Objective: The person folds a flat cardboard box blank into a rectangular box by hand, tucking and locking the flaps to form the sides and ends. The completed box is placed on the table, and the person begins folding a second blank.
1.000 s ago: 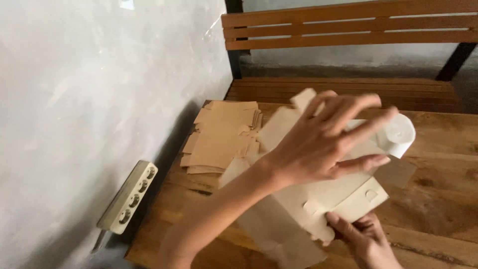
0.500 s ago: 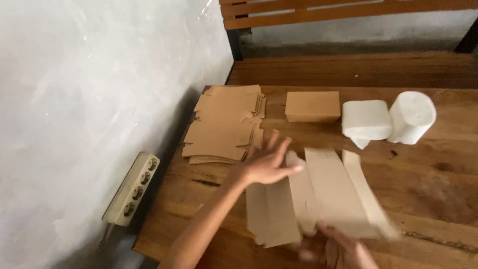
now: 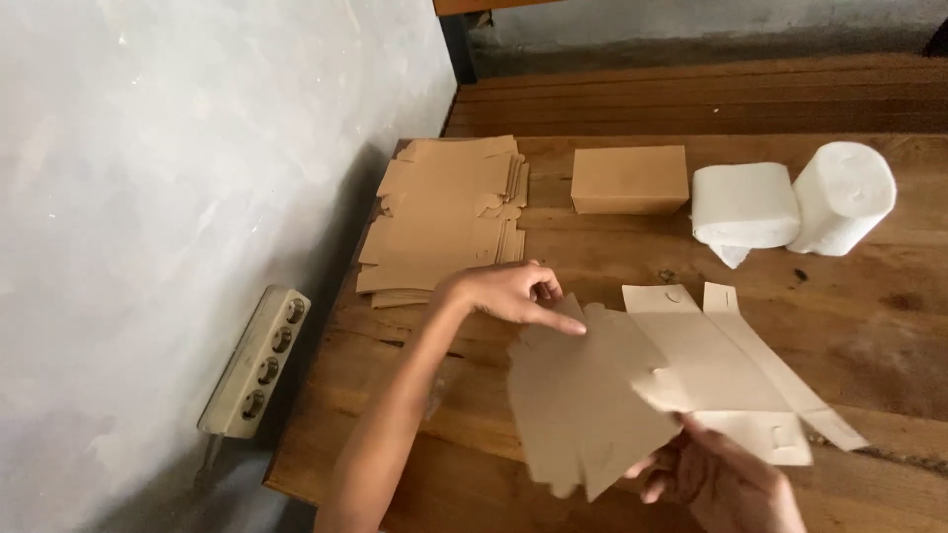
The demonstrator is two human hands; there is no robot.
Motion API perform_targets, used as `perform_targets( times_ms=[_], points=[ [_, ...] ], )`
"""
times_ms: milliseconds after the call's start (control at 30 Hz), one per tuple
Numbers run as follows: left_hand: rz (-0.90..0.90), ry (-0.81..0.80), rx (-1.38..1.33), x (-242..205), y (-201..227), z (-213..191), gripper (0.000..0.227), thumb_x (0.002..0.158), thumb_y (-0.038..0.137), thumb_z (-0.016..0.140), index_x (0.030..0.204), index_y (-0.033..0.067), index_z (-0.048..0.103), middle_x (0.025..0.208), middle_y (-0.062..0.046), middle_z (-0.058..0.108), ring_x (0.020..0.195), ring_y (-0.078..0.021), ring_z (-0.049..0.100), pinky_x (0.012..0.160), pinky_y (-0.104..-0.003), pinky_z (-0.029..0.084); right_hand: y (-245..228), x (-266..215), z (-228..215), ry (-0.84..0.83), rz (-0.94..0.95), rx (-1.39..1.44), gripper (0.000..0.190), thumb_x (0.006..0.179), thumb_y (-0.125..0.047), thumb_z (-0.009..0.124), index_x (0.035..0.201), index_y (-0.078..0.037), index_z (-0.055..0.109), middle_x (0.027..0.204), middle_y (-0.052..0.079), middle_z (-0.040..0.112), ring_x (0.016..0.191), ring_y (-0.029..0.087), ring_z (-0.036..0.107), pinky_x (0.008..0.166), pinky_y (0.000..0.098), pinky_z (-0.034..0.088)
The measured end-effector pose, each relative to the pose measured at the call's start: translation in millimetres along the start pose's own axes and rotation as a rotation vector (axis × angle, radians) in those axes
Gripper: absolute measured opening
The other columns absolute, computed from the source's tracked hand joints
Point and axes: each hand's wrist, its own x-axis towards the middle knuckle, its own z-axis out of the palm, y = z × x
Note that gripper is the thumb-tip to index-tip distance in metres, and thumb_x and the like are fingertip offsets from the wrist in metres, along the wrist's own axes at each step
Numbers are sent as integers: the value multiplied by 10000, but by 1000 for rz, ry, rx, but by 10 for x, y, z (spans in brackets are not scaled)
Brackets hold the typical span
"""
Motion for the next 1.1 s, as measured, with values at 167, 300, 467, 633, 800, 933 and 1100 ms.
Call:
perform_targets(
  times_ms=[167, 300, 467, 633, 800, 933, 1100],
  points=[
    [453, 4, -229, 353, -461, 21, 412, 900, 380, 682, 1193, 106, 587, 1226, -70, 682, 1056, -186, 681, 919, -303, 589, -82, -86, 66, -22, -101, -33, 392, 996, -194, 494, 1205, 106, 635, 1047, 283, 780, 684, 500, 729, 592, 640, 601],
    [596, 87, -301, 103, -467, -163, 275, 986, 260, 629, 1193, 81, 604, 1175, -105, 720, 1035, -211, 731, 870, -290, 647, 120, -27, 86, -240, -421, -305, 595, 843, -235, 858, 1293, 45, 586, 1048, 234, 785, 649, 349, 827, 491, 461, 761],
    [770, 251, -295, -279, -559, -380, 169, 1076, 268, 540, 1118, 119, 606, 886, 37, 549, 754, -68, 526, 708, -189, 458, -17, -99, 241, -208, -667, -1843, 901, 819, -505, 806, 1498, -31, 451, 1536, 141, 524, 1337, 353, 559, 1043, 546, 497],
    [600, 232, -462, -427, -566, -409, 242, 1040, 258, 586, 1224, 105, 629, 926, 81, 561, 850, -46, 524, 830, -207, 449, -237, 180, -16, -186, -587, -2076, 651, 994, -552, 438, 1520, -180, 348, 1450, 194, 439, 1319, 373, 403, 1079, 613, 321],
    [662, 217, -492, -295, -651, -419, 130, 1066, 234, 566, 1035, 127, 633, 913, 82, 560, 850, -40, 520, 796, -204, 418, -273, 771, -1265, -229, -576, -2753, 506, 866, -387, 489, 1370, -377, 452, 1497, 69, 508, 1428, 356, 445, 1251, 728, 314],
    [471, 239, -309, -104, -697, -380, 365, 987, 311, 614, 1260, 73, 571, 1214, -24, 489, 1133, -134, 461, 1003, -282, 359, -863, 353, -90, -72, -360, -858, 799, 805, -275, 612, 1539, -22, 423, 1420, 114, 634, 1256, 207, 594, 1042, 426, 505],
    [270, 343, -187, -32, -555, -303, 495, 935, 347, 637, 1341, 66, 625, 1413, -61, 652, 1256, -175, 642, 1017, -299, 489, -1067, 291, 451, 336, -32, -938, 578, 977, -302, 379, 1431, 7, 563, 1551, 118, 565, 1496, 219, 489, 1254, 364, 323]
  ],
)
